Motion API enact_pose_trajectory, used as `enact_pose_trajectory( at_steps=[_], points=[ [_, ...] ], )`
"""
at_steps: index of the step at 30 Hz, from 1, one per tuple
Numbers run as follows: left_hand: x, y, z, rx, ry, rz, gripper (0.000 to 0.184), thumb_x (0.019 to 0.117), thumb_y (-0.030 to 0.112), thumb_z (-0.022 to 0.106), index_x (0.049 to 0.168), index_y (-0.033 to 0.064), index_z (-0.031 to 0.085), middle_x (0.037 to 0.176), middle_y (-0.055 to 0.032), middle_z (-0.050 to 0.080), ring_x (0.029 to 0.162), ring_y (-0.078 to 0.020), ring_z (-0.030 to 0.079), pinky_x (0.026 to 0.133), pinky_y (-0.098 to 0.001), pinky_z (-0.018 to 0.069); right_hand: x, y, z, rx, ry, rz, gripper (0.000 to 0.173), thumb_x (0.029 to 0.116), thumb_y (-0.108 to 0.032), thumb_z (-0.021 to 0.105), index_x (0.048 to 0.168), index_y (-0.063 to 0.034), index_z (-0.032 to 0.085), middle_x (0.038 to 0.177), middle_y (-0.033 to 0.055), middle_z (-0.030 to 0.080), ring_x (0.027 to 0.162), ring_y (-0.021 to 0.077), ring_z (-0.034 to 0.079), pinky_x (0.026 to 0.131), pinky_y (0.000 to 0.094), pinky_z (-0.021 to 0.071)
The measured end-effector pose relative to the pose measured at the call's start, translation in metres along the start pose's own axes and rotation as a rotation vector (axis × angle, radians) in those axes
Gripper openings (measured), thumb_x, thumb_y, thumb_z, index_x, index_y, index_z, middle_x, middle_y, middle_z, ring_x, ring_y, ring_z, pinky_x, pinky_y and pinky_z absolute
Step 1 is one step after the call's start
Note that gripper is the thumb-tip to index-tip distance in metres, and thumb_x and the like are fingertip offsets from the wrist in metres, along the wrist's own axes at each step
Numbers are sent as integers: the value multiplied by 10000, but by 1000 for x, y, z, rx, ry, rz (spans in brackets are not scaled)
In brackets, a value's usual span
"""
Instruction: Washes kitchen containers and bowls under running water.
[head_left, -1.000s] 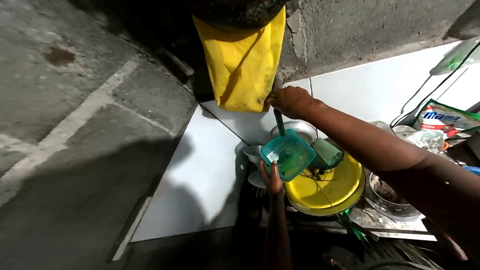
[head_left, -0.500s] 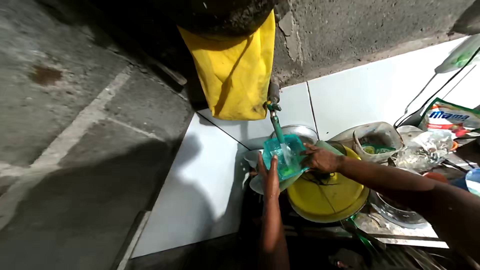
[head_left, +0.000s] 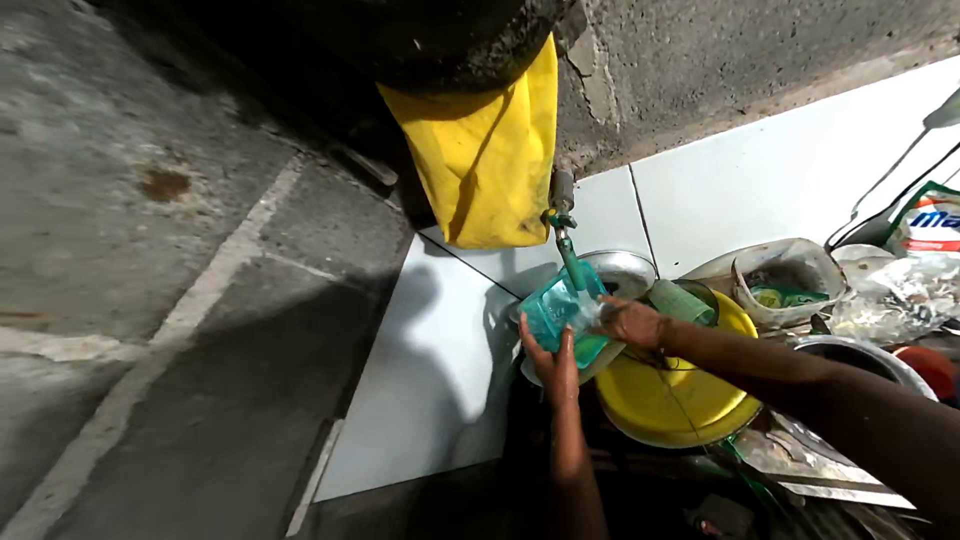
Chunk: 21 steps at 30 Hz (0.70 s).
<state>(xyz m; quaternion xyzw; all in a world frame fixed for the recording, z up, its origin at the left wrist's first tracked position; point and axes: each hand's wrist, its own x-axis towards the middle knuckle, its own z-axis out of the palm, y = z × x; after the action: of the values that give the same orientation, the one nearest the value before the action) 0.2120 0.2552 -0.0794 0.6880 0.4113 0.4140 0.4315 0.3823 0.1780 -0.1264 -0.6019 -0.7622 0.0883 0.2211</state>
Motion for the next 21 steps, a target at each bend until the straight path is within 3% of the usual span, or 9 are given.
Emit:
enact_pose_trajectory(
  at_steps=[3, 4, 6, 8, 11, 13, 17, 19, 21],
  points=[
    [-10, -2, 3, -134, 36, 7, 1131, 889, 186, 747, 1635, 183, -102, 1654, -249, 129, 1430, -306, 381, 1081, -454, 451, 9, -2, -4, -18, 0, 97, 330, 1064, -33, 427, 1287, 14, 665, 1182, 249, 713, 1215, 408, 641, 1261, 523, 237],
    [-20, -6, 10, -199, 62, 22, 1179, 874, 174, 764, 1625, 216, -143, 1640, -259, 128, 1393, -321, 426, 1017, -478, 515, 9, -15, -5, 74, 28, 140, 327, 1072, -99, 458, 1308, -9, 666, 1167, 252, 718, 1193, 421, 653, 1230, 536, 301],
    [-34, -16, 26, -228, 76, 58, 1207, 851, 172, 749, 1613, 190, -187, 1661, -255, 82, 1427, -276, 396, 1077, -413, 470, 8, -43, -5, 308, 16, 231, 336, 1045, -168, 533, 1277, 41, 656, 1170, 294, 690, 1180, 469, 630, 1109, 602, 413],
    [-34, -18, 32, -217, 133, 35, 1131, 865, 127, 752, 1632, 156, -79, 1622, -263, 204, 1389, -270, 434, 1077, -393, 461, 2, -49, 4, 384, 16, 155, 310, 1011, -154, 599, 1213, 76, 649, 1116, 305, 689, 1105, 488, 650, 1002, 642, 463],
    [-20, -5, 18, -114, 36, -31, 985, 917, 157, 708, 1648, 162, 49, 1622, -226, 263, 1362, -273, 470, 1033, -417, 490, -11, -15, 3, 118, -15, 62, 380, 1004, -44, 577, 1376, -89, 636, 1353, 194, 656, 1294, 424, 585, 1140, 610, 392],
    [-14, 1, 15, -106, -2, -57, 1072, 894, 178, 748, 1651, 218, -10, 1655, -220, 186, 1354, -306, 474, 940, -470, 537, -9, 1, -7, 34, -62, 162, 382, 1019, 28, 469, 1351, -53, 639, 1342, 239, 642, 1263, 470, 591, 1063, 651, 446],
    [-24, -5, 22, -193, 21, 0, 1180, 862, 156, 758, 1631, 214, -135, 1688, -205, 41, 1473, -272, 340, 1123, -433, 422, -7, -26, -8, 174, -99, 151, 397, 1014, -4, 489, 1370, -93, 640, 1154, 302, 686, 1055, 532, 654, 893, 713, 489],
    [-25, -1, 16, -181, -7, -44, 1021, 867, 91, 705, 1648, 179, 53, 1629, -210, 258, 1357, -258, 481, 1023, -421, 499, -15, -30, -1, 200, -82, 83, 453, 1027, -56, 516, 1453, -191, 586, 1229, 233, 693, 1123, 463, 661, 1022, 674, 454],
    [-17, 8, 6, -94, -130, -116, 883, 882, 104, 673, 1631, 146, 208, 1591, -194, 354, 1353, -257, 491, 1037, -429, 490, -25, -20, 0, 77, -77, 18, 466, 1050, -40, 488, 1495, -169, 541, 1242, 244, 694, 1206, 451, 640, 1215, 659, 251]
  ],
)
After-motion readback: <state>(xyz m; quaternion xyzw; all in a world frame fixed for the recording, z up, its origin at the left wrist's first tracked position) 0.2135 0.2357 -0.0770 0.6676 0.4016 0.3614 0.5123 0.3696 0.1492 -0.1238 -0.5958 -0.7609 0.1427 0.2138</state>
